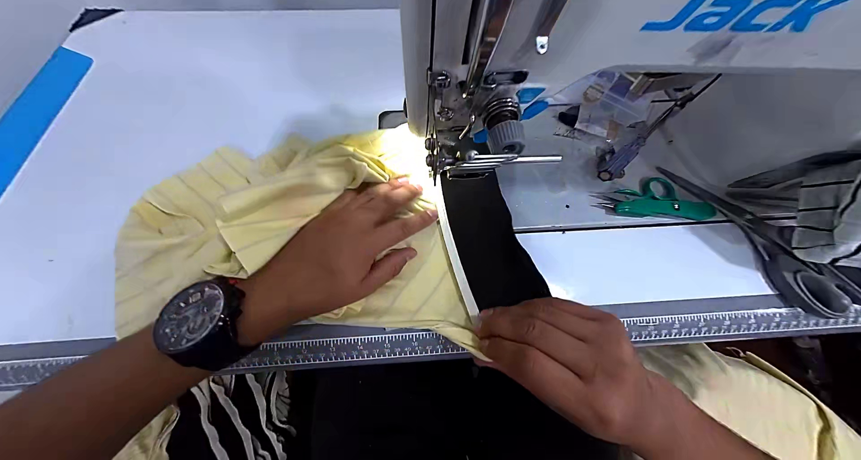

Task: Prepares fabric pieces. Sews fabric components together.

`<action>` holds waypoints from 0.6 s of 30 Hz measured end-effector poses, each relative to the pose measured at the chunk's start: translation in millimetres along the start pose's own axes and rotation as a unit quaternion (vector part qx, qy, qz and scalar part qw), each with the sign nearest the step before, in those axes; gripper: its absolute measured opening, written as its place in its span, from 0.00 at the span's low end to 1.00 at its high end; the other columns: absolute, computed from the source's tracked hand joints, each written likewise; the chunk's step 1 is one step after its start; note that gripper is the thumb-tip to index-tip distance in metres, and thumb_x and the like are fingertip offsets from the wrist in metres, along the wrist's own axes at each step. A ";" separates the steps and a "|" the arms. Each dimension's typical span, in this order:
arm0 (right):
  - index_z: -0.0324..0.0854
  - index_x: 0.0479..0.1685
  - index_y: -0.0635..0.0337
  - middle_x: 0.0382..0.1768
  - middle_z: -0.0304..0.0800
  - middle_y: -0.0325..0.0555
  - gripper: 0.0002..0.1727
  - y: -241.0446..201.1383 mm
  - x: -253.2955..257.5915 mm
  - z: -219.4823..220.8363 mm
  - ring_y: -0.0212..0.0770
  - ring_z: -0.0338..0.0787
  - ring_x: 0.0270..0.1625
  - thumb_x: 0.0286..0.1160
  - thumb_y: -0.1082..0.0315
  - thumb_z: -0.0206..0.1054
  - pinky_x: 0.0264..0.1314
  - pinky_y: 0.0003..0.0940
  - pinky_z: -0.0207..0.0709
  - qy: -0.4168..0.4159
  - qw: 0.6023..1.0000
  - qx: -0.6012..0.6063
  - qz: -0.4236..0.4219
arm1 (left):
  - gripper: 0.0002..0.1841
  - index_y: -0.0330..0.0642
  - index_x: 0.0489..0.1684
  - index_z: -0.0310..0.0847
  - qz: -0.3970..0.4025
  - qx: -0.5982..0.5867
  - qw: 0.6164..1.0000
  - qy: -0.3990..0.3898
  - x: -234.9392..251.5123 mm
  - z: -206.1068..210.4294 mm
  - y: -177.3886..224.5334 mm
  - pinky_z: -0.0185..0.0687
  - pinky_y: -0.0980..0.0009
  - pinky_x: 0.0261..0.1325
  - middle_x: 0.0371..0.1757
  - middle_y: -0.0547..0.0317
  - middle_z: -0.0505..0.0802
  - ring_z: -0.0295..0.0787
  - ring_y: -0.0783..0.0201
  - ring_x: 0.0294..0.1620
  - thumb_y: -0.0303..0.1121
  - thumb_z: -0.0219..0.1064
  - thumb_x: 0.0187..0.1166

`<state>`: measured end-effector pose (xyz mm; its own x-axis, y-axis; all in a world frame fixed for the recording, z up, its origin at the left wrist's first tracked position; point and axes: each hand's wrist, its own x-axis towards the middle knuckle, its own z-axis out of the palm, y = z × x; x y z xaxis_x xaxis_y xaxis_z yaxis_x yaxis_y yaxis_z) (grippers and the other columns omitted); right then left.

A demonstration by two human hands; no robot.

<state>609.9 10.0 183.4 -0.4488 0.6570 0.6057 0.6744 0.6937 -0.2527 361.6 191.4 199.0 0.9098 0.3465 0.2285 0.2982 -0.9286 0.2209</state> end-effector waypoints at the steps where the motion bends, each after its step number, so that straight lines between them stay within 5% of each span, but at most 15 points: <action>1: 0.84 0.44 0.58 0.46 0.96 0.45 0.06 3.6 3.1 0.4 0.41 0.95 0.54 0.86 0.65 0.65 0.57 0.33 0.89 -0.002 1.000 -0.002 0.002 | 0.25 0.53 0.79 0.79 0.002 -0.004 1.000 0.002 2.6 -1.6 -4.8 0.65 0.48 0.84 0.82 0.48 0.79 0.70 0.49 0.86 0.48 0.50 0.89; 5: 0.86 0.41 0.57 0.44 0.96 0.43 0.07 13.9 15.8 3.1 0.39 0.95 0.54 0.85 0.65 0.66 0.57 0.32 0.88 -0.009 1.000 -0.025 0.014 | 0.25 0.44 0.70 0.85 0.003 0.000 1.000 0.029 11.9 -4.8 -20.8 0.71 0.52 0.79 0.75 0.48 0.85 0.79 0.48 0.77 0.50 0.55 0.86; 10: 0.88 0.38 0.57 0.43 0.96 0.44 0.08 25.4 37.4 7.6 0.40 0.95 0.52 0.83 0.65 0.66 0.55 0.33 0.88 -0.020 0.998 -0.053 0.013 | 0.27 0.46 0.74 0.82 0.015 -0.001 1.000 0.024 22.0 -6.7 -50.2 0.59 0.52 0.88 0.81 0.50 0.81 0.67 0.49 0.88 0.49 0.50 0.87; 18: 0.90 0.36 0.55 0.38 0.95 0.43 0.10 53.1 71.7 14.7 0.41 0.93 0.41 0.83 0.63 0.66 0.37 0.34 0.83 -0.040 0.995 -0.081 0.031 | 0.27 0.42 0.74 0.82 0.032 -0.029 0.999 -0.015 51.6 -18.7 -91.9 0.56 0.48 0.89 0.81 0.46 0.81 0.66 0.46 0.88 0.48 0.51 0.85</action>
<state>604.9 98.4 202.3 -0.4440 0.7226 0.5298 0.7847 0.5990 -0.1594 375.8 297.1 208.3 0.9353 0.2809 0.2153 0.2218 -0.9392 0.2622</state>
